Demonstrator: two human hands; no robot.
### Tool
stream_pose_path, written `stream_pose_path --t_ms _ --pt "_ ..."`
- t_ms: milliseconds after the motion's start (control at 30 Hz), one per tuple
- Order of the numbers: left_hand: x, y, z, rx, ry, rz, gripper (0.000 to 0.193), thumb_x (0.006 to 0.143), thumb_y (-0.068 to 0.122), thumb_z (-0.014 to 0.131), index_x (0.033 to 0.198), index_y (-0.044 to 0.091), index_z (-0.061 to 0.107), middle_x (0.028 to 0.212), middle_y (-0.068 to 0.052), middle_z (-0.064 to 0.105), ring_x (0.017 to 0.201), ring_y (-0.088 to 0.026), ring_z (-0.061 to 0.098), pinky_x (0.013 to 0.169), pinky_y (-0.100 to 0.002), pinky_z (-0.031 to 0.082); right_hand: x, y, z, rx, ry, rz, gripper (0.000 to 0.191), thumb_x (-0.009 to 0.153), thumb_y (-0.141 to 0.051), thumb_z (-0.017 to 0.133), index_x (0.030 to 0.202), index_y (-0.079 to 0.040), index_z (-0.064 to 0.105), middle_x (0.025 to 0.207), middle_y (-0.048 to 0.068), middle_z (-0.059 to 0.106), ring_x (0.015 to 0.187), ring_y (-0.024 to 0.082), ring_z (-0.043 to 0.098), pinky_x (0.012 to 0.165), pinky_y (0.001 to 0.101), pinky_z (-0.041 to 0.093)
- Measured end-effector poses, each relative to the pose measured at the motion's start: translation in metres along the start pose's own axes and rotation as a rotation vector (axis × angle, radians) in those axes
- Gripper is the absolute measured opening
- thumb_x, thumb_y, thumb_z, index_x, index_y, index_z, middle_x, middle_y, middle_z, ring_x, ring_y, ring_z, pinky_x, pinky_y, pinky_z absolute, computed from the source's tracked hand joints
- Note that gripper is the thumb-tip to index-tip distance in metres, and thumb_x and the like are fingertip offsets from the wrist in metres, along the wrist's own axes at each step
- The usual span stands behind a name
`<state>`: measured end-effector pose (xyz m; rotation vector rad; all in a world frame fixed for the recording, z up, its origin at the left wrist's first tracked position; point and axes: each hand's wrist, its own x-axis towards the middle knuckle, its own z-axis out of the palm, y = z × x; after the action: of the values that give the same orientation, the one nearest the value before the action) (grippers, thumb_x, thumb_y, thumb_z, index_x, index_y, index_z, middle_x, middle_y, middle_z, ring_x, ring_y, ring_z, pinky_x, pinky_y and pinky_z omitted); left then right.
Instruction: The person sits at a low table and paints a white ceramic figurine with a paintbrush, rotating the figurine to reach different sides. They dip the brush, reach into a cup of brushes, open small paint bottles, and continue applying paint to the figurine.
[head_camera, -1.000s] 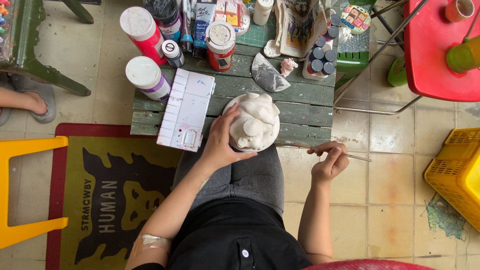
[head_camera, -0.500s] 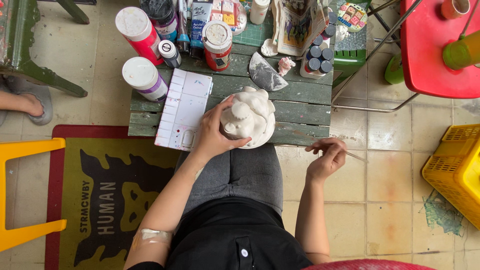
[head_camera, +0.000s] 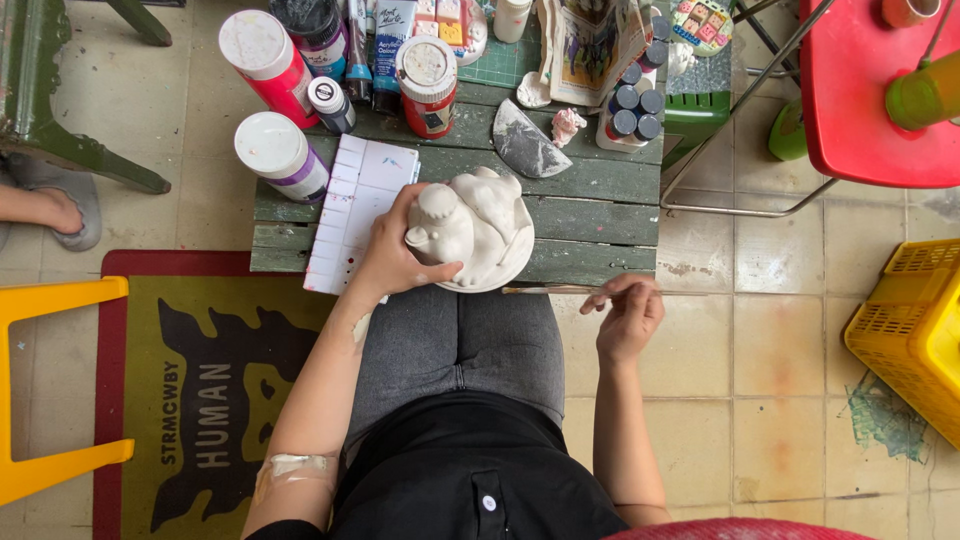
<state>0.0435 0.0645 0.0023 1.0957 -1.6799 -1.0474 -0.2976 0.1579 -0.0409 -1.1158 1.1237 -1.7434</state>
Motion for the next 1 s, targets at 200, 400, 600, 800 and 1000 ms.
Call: stream_pose_path --t_ms 200,400,600,800,1000 --pt "0.004 -0.008 -0.007 -0.112 0.011 -0.013 0.088 0.069 0.035 0.091 0.143 0.01 0.051 0.127 -0.011 0.071 0.122 -0.024 0.07 0.104 -0.037 0.055 0.002 0.003 -0.002 -0.078 0.181 -0.044 0.037 0.118 -0.038 0.041 0.104 -0.007 0.054 0.081 0.008 0.063 0.063 0.02 0.065 0.06 0.0269 0.045" --pt "0.002 -0.005 -0.004 -0.037 -0.005 0.011 0.087 0.066 0.037 0.092 0.138 0.01 0.052 0.122 -0.011 0.074 0.117 -0.025 0.073 0.1 -0.038 0.057 -0.002 0.003 0.001 0.0 0.008 -0.018 0.035 0.116 -0.037 0.044 0.102 -0.006 0.054 0.08 0.009 0.062 0.063 0.02 0.065 0.056 0.0286 0.047" --pt "0.006 -0.004 0.0 0.017 0.065 0.023 0.088 0.067 0.041 0.09 0.14 0.01 0.052 0.118 -0.012 0.075 0.113 -0.028 0.075 0.096 -0.04 0.058 0.013 -0.003 -0.005 -0.064 0.167 -0.098 0.035 0.12 -0.034 0.042 0.102 -0.007 0.055 0.082 0.009 0.063 0.065 0.02 0.066 0.057 0.0268 0.044" --pt "0.008 -0.005 -0.002 0.017 0.074 0.011 0.087 0.068 0.043 0.089 0.139 0.009 0.052 0.118 -0.013 0.075 0.112 -0.03 0.076 0.097 -0.041 0.059 0.014 -0.012 0.005 -0.272 0.144 -0.134 0.035 0.118 -0.035 0.042 0.105 -0.006 0.055 0.087 0.011 0.067 0.064 0.02 0.067 0.059 0.0267 0.044" --pt "0.011 0.005 0.005 0.137 0.134 0.042 0.084 0.068 0.049 0.09 0.134 0.009 0.055 0.11 -0.012 0.077 0.104 -0.031 0.078 0.09 -0.042 0.062 0.013 -0.021 0.004 -0.158 0.159 -0.139 0.034 0.12 -0.036 0.043 0.105 -0.007 0.053 0.083 0.011 0.065 0.064 0.02 0.065 0.058 0.0276 0.045"
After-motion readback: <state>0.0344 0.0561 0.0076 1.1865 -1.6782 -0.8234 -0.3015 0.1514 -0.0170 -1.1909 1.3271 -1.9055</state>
